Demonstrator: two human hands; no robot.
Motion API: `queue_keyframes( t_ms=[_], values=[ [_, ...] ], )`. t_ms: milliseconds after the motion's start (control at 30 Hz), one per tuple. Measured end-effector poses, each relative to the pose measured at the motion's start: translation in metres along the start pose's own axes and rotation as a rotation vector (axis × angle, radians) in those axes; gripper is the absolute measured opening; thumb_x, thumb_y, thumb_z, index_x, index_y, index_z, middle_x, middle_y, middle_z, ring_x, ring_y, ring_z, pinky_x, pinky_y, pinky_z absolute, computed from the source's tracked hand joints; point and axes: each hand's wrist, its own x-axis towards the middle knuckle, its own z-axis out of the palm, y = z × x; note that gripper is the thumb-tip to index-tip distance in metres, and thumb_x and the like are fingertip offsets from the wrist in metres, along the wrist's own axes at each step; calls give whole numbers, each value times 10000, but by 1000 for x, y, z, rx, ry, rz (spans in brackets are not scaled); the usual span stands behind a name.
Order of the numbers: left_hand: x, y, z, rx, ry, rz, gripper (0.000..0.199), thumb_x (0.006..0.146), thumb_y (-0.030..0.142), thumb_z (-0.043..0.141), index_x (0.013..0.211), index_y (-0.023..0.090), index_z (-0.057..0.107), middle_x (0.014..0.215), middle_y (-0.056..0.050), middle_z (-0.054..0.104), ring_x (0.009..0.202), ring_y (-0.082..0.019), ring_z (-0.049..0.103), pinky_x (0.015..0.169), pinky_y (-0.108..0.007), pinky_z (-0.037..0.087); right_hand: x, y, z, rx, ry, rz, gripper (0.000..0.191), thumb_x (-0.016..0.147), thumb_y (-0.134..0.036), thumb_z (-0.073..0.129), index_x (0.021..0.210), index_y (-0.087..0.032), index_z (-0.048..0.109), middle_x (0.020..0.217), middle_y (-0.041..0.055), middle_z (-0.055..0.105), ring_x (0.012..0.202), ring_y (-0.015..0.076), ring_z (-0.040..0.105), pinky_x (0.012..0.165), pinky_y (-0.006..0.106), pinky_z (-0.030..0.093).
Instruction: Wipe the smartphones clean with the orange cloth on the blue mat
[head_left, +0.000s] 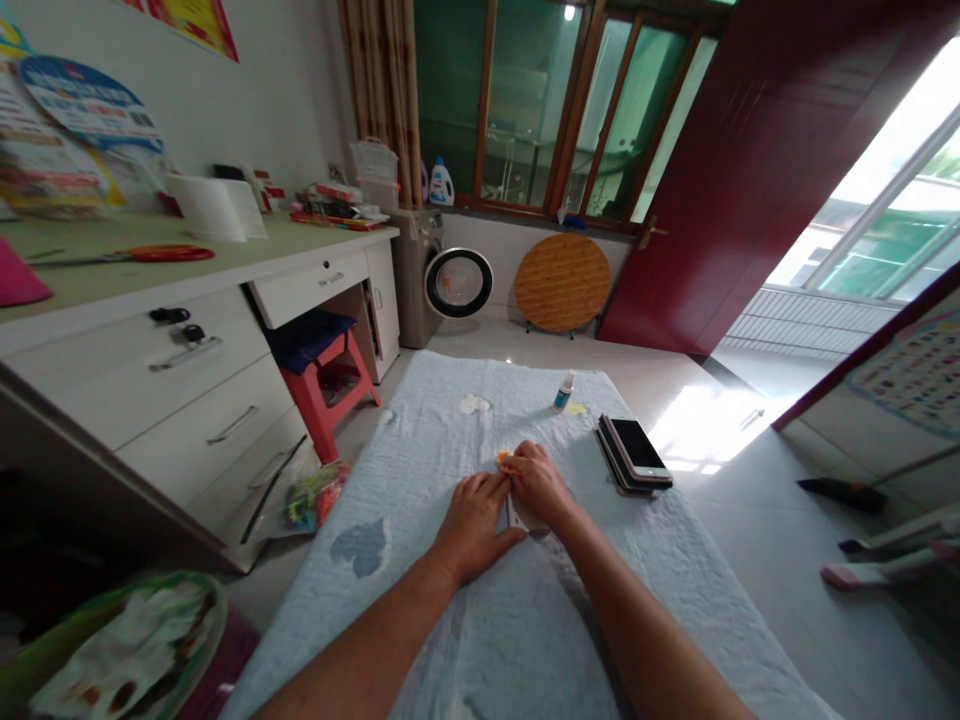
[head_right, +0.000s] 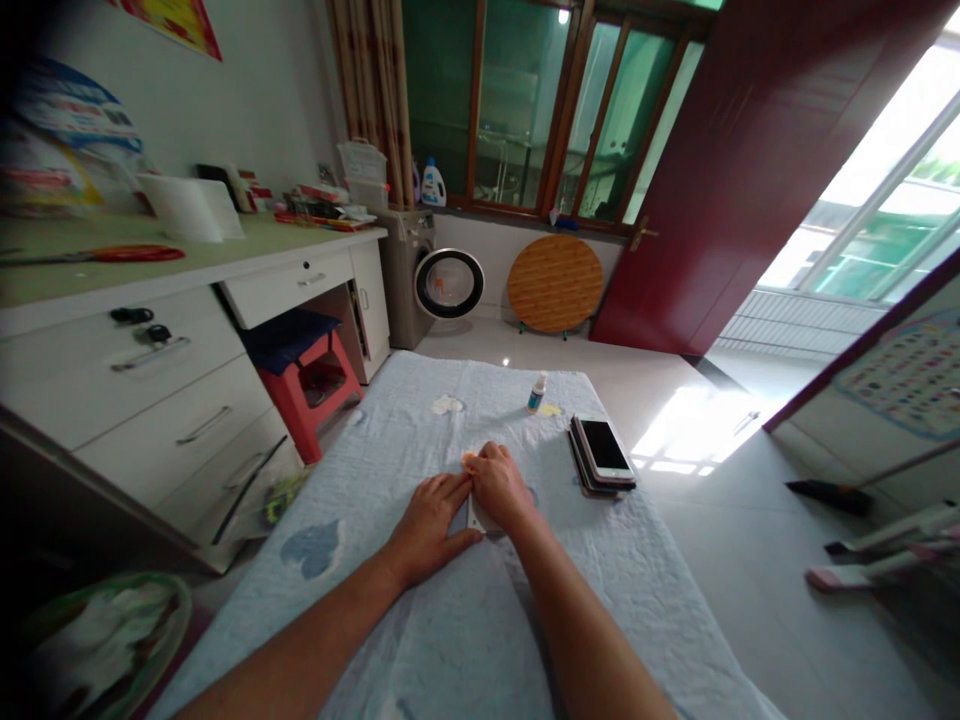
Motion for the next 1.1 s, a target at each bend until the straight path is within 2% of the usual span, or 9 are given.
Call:
queue_keyframes(
  t_ms=[167, 267, 367, 600, 733, 833, 1000, 1100],
  values=[
    [0, -1, 3, 16, 2, -11, 682, 771, 542, 635, 1340, 207, 463, 1342, -90, 534, 1219, -295, 451, 1063, -452, 314, 6, 1, 1, -5, 20, 27, 228, 899, -196, 497, 944, -207, 720, 892, 63, 564, 855, 174, 476, 791, 251, 354],
    [-1, -1, 5, 28, 8, -24, 667, 771, 532, 638, 1316, 175, 490, 1332, -106, 543, 1237, -301, 444, 1080, -446, 304, 9, 8, 0, -19, 31, 84, 225, 900, -208, 504, 953, -208, 723, 893, 60, 560, 872, 175, 475, 796, 254, 344],
    [-1, 0, 5, 30, 11, -34, 646, 780, 530, 624, 1316, 195, 492, 1343, -107, 537, 1242, -301, 452, 1078, -453, 310, 5, 20, -4, -17, 47, 165, 223, 900, -219, 506, 958, -205, 721, 874, 51, 553, 852, 167, 477, 784, 250, 337],
    [0, 0, 4, 30, 9, -34, 652, 769, 514, 645, 1324, 212, 484, 1381, -95, 512, 1264, -309, 435, 1082, -467, 307, -9, 37, -8, -46, 114, 247, 259, 905, -210, 465, 826, -174, 709, 789, 39, 545, 786, 153, 481, 744, 238, 330],
    [0, 0, 3, 36, -1, -38, 670, 760, 503, 659, 1327, 190, 487, 1378, -98, 512, 1268, -314, 427, 1088, -453, 306, -1, 32, -5, -41, 116, 238, 229, 884, -182, 490, 925, -189, 716, 873, 61, 572, 851, 169, 486, 775, 243, 334],
    [-1, 0, 3, 42, -7, -42, 670, 769, 519, 645, 1329, 188, 486, 1385, -104, 504, 1267, -319, 425, 1088, -464, 299, 11, 28, -6, -101, 50, 214, 245, 885, -178, 485, 960, -187, 718, 922, 85, 596, 880, 185, 496, 802, 264, 330],
    [-1, 0, 4, 36, 11, -28, 650, 777, 519, 634, 1320, 192, 486, 1360, -97, 525, 1223, -306, 456, 1070, -463, 315, 37, 23, -10, -217, -160, 165, 271, 862, -143, 478, 965, -179, 726, 938, 118, 642, 886, 200, 534, 798, 292, 331],
    [-1, -1, 5, 31, 28, -17, 619, 775, 490, 646, 1304, 208, 495, 1357, -83, 529, 1213, -302, 461, 1062, -461, 322, 51, 16, -8, -222, -221, 121, 273, 847, -133, 490, 961, -185, 733, 925, 113, 675, 926, 202, 559, 823, 291, 338]
  ],
)
